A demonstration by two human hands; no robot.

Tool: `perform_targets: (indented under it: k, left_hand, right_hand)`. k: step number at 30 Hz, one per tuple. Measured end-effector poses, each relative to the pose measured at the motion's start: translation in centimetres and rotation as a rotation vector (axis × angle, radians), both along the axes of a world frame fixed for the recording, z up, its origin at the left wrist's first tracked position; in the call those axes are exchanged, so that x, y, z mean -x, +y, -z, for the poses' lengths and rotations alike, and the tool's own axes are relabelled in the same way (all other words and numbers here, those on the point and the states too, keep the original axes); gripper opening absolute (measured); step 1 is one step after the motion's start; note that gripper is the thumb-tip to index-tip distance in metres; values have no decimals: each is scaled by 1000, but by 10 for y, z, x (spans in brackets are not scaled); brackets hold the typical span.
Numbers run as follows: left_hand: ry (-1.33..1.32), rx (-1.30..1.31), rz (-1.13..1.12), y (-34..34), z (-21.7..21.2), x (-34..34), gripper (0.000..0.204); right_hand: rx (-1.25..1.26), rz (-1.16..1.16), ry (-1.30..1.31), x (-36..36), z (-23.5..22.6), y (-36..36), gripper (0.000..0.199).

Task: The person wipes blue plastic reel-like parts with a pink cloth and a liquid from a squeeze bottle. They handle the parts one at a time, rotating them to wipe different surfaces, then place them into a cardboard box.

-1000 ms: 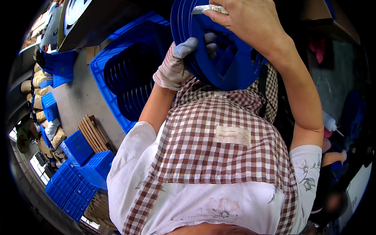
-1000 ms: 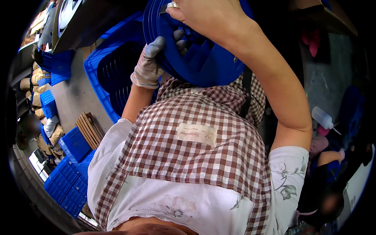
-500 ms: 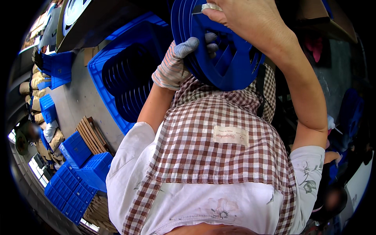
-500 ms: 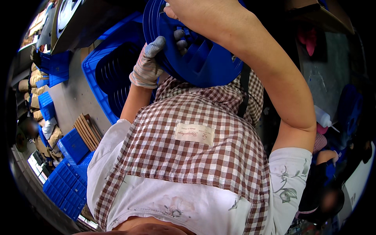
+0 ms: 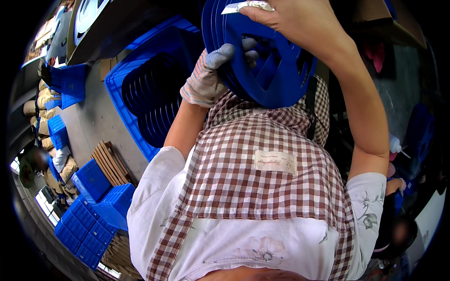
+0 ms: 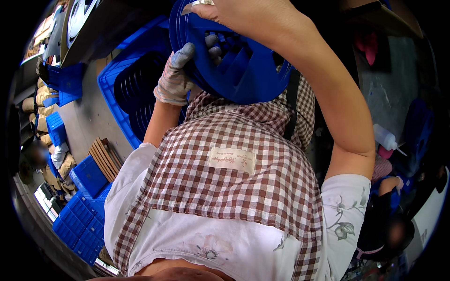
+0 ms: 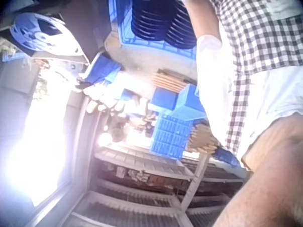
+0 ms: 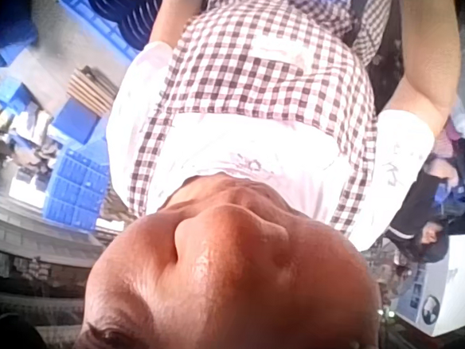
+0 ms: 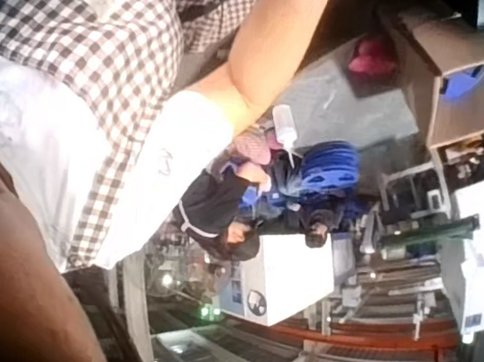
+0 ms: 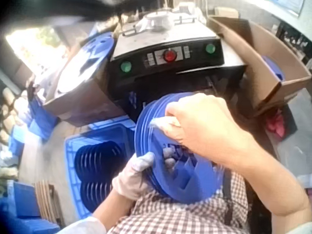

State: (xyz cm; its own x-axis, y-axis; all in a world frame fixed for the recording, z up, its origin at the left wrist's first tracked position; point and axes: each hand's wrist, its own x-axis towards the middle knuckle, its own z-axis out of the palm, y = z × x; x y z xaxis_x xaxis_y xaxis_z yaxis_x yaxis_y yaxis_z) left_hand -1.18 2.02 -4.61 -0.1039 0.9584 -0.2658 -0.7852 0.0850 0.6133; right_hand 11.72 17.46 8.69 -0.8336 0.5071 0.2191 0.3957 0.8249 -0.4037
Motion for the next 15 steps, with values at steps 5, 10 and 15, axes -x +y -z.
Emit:
perform_targets:
  k: [5,10,15]
  left_hand:
    - [5,31,-14,1,-3,-1,55]
    - [12,29,-9,0,-2,-1,59]
    - [-14,31,-15,2,-3,-4,54]
  right_hand:
    - [-44,44,-55,2,15,3,30]
    - [-169,-40,-3,5,20,3,26]
    - [-214,-86,-30,4,18,0,23]
